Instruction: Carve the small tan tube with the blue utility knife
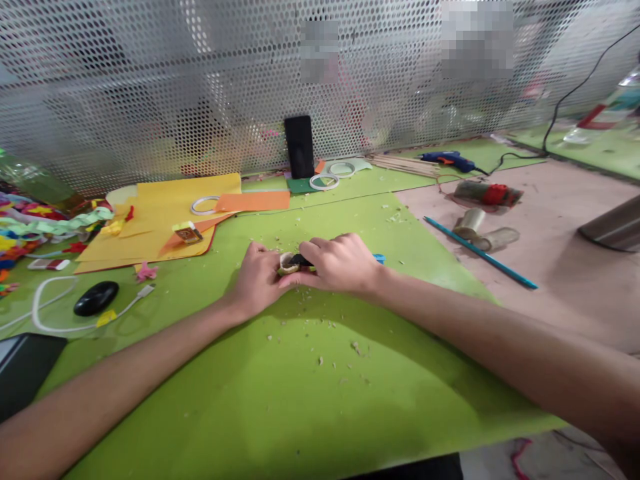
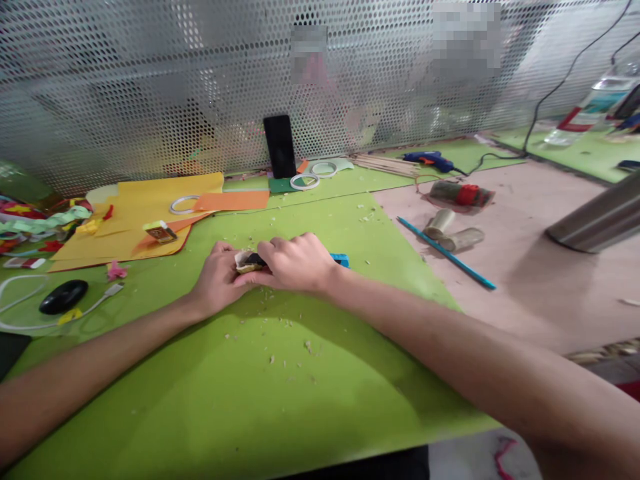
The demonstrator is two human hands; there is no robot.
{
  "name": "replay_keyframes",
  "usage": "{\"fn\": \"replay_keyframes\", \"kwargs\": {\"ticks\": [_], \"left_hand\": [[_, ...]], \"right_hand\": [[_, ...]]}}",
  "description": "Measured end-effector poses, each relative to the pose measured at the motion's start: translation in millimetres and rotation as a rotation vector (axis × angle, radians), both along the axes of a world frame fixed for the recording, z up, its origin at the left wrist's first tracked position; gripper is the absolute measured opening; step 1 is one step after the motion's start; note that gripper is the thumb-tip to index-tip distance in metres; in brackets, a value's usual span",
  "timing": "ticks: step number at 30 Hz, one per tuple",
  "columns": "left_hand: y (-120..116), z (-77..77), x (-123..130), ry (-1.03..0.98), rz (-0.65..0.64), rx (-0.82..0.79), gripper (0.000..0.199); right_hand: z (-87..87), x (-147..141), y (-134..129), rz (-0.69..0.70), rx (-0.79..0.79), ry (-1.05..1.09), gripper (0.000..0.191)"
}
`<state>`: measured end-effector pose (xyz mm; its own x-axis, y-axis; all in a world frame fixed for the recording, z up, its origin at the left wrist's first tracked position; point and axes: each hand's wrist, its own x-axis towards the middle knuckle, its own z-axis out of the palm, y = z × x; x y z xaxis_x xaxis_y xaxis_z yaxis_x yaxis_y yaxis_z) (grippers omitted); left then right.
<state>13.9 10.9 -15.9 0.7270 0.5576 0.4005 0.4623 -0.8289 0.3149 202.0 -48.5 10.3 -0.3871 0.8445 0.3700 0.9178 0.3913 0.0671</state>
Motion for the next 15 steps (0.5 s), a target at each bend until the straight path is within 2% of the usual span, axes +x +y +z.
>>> {"fn": "replay_keyframes", "kwargs": {"ticks": [10,15], "left_hand": [[-0.4,2.4,3.2,0.062,0.000,-0.032,0.030],[-5.1,4.1,6.1,-0.005,0.035,-0.031,0.029]], "right_hand": [[4.2,-1.8,-1.6,-0.056,-0.060,0.026,0.075],[8.8,0.5,-4.2,-0.039,-0.085,0.051,0.071]]}}
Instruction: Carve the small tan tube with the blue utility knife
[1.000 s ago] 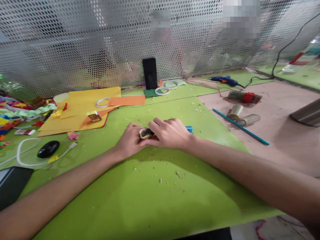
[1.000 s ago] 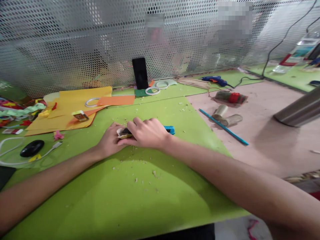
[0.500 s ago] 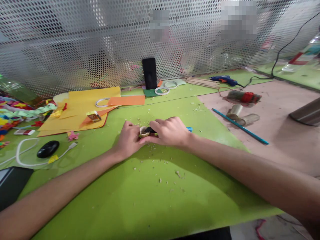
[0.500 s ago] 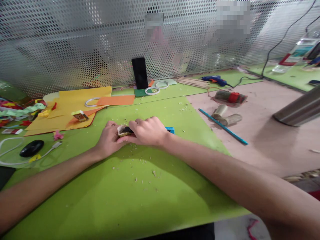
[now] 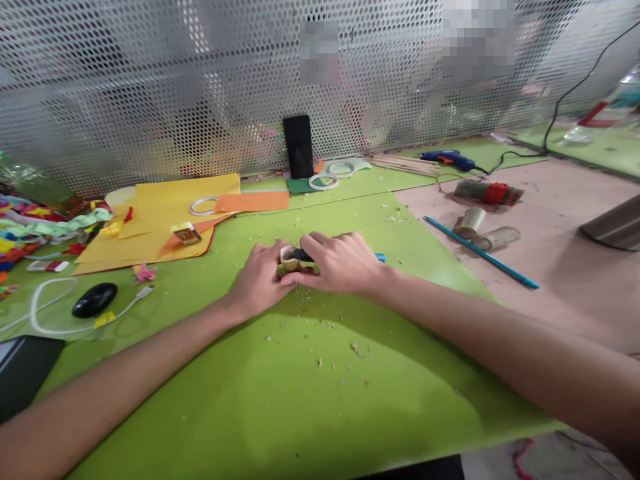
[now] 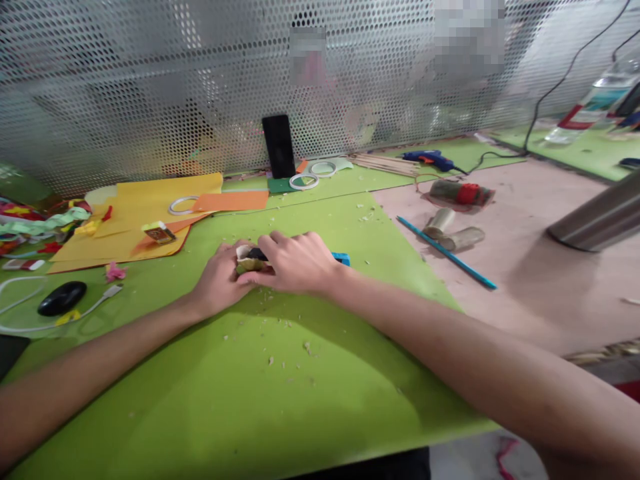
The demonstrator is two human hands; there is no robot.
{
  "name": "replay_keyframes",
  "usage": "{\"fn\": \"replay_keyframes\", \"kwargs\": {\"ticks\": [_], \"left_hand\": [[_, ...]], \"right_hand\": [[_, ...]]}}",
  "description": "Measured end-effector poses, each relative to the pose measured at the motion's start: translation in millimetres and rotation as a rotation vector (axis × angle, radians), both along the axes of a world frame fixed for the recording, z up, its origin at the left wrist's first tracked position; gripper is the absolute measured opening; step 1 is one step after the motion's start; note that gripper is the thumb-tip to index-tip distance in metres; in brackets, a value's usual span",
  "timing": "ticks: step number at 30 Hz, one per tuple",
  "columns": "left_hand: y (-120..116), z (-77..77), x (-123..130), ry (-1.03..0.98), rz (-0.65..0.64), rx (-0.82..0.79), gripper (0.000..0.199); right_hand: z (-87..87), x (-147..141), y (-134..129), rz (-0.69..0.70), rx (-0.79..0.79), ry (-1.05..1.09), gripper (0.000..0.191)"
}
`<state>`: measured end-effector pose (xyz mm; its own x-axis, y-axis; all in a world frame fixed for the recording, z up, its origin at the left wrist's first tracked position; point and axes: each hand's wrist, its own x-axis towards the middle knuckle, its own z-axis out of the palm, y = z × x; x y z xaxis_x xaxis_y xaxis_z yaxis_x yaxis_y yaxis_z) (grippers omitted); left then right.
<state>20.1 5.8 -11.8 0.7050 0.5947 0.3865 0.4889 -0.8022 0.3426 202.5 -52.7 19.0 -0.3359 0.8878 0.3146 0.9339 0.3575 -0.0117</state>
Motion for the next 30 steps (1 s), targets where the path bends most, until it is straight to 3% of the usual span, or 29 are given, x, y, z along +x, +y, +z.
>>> {"fn": "replay_keyframes", "kwargs": {"ticks": [3,7,11,16,19,23,30], "left_hand": [[-2,-0.2,2,-0.038,0.014,0.028,0.030],[-3,-2.3,4,-0.005,-0.047,0.076,0.017],[-2,-5.4,4,0.051,0.002,0.110,0.018],[-6,-1.8,3,0.047,0.021,0.065,0.016],[-10,5.2,3,-0.041,0.010,-0.084,0.016],[-12,10.4,3,-0.178,-0.073,-0.421,0.019],[-6,9.2,-2,-0.268,-0.180,-0.753,0.022]], "right_hand": [[3.2,1,-2,-0.010,-0.006,0.024,0.070],[5.6,-2,-4,-0.093,0.013,0.045,0.070],[6.5,-4,-3,-0.182,0.031,0.034,0.070],[5.9,2,0,-0.083,-0.032,0.082,0.060],[4.1,8,2,0.036,-0.059,0.147,0.050],[2.8,11,2,0.110,-0.019,0.160,0.033],[10.1,11,0,0.057,-0.106,0.306,0.024]]}}
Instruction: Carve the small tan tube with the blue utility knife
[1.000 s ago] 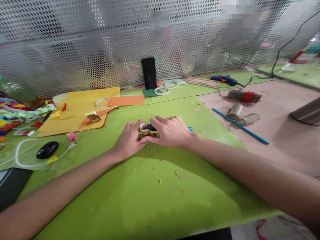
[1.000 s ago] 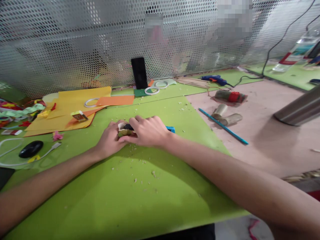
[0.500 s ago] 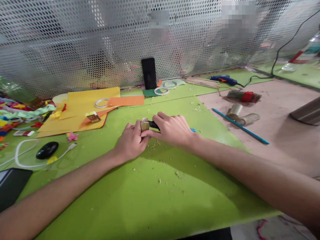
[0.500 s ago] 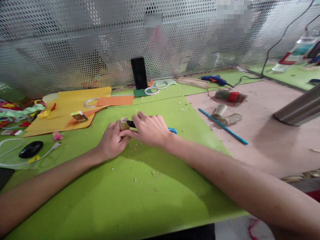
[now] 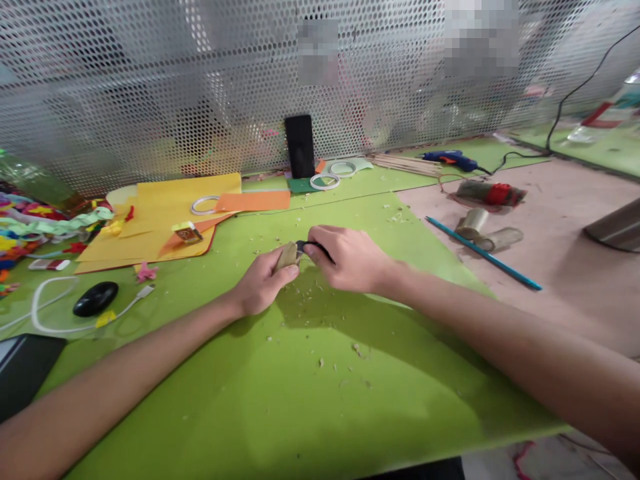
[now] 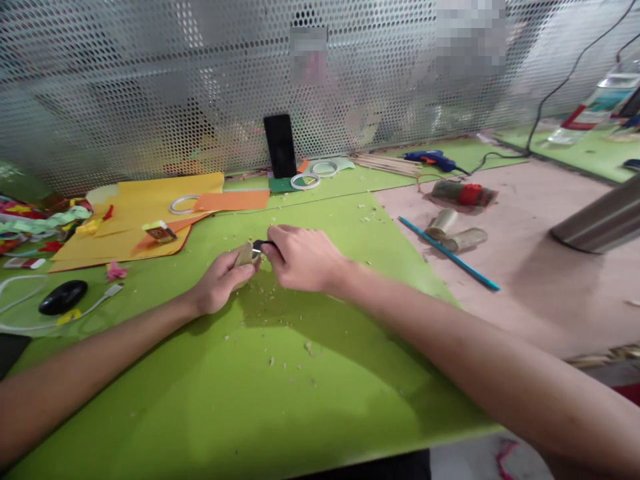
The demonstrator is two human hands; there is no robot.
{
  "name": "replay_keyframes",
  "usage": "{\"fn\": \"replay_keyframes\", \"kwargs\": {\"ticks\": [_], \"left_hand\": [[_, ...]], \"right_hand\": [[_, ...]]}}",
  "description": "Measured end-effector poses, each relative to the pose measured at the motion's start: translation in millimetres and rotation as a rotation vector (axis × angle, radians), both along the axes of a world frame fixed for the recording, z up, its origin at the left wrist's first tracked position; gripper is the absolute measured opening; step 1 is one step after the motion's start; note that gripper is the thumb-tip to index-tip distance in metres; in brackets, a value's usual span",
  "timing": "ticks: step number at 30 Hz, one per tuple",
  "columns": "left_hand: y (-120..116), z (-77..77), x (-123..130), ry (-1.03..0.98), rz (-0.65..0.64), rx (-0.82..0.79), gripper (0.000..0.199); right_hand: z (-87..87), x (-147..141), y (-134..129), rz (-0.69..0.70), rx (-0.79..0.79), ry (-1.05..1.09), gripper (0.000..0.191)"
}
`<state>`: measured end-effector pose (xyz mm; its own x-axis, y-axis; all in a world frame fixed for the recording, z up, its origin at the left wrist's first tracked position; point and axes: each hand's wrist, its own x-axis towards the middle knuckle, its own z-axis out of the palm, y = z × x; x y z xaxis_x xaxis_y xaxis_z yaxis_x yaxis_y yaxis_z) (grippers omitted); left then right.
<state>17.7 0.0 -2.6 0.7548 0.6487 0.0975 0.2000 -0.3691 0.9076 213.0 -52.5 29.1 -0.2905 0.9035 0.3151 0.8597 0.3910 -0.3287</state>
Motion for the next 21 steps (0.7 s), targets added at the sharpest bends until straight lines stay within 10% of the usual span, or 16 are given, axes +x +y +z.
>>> {"fn": "replay_keyframes", "kwargs": {"ticks": [13,21], "left_hand": [[9,-14.7,-5,-0.116,-0.062,-0.033,0.039],[1,-0.8,-4,-0.003,-0.287,0.345,0.037]], "right_hand": [[-8.7,13,7,0.072,0.229,0.030,0.045],[-13.4,12,11,0.263,0.361,-0.076,0.064]]}}
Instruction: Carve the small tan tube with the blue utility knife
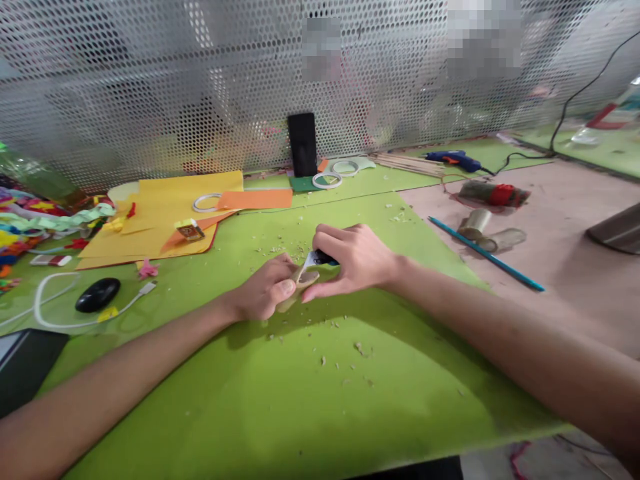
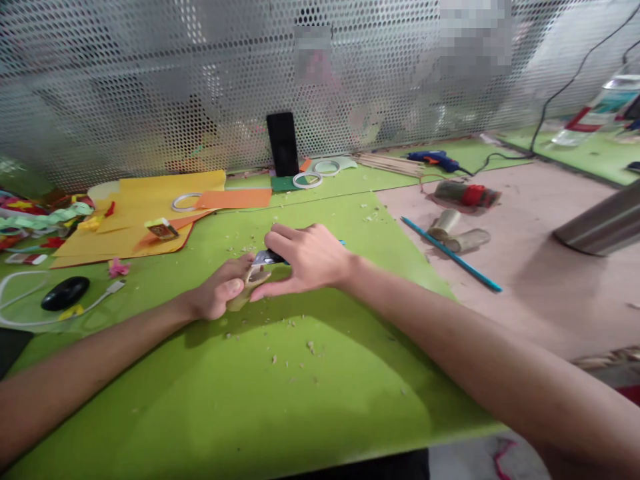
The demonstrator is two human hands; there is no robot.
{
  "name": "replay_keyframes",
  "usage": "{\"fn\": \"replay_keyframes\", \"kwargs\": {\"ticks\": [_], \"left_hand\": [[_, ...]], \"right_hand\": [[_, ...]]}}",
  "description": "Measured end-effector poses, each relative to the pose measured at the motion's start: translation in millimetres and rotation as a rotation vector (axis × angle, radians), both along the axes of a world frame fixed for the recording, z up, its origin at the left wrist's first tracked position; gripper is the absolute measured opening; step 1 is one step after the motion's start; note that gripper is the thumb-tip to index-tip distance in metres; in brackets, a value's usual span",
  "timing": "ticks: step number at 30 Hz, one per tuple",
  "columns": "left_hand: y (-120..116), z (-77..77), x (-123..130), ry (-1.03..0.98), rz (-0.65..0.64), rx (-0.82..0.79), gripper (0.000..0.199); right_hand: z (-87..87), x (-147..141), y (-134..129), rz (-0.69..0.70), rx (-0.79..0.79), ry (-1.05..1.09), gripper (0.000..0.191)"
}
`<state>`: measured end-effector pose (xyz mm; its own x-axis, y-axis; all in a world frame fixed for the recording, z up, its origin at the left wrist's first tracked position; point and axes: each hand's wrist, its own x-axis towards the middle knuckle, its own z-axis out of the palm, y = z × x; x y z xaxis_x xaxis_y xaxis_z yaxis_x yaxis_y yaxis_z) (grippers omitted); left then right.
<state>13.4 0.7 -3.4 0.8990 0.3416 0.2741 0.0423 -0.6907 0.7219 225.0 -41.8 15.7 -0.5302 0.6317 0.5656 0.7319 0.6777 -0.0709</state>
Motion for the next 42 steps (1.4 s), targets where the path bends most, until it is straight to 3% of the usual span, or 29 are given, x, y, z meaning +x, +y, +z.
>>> {"fn": "replay_keyframes", "kwargs": {"ticks": [3,11,15,36,42], "left_hand": [[1,-2.1,1,-0.016,0.014,0.033,0.041],[4,-6.8,-1,-0.024,0.132,0.095,0.038],[4,-6.9,-1,-0.034,0.131,0.108,0.038],[5,-4.1,-1,0.026,0.121,0.132,0.044],[5,-4.2,1,-0.018,0.145,0.147,0.044]], "right_hand": [[-0.2,-5,-2,0.019,0.056,-0.044,0.065],[-3.0,-12,-5,-0.113,0.226,-0.151,0.067],[-4.5,-11,-5,-0.122,0.286,-0.175,0.066],[-7.6,-11,-6,-0.080,0.222,-0.227,0.066],[-6.9,-12,-6,-0.163,0.212,-0.231,0.069]]}}
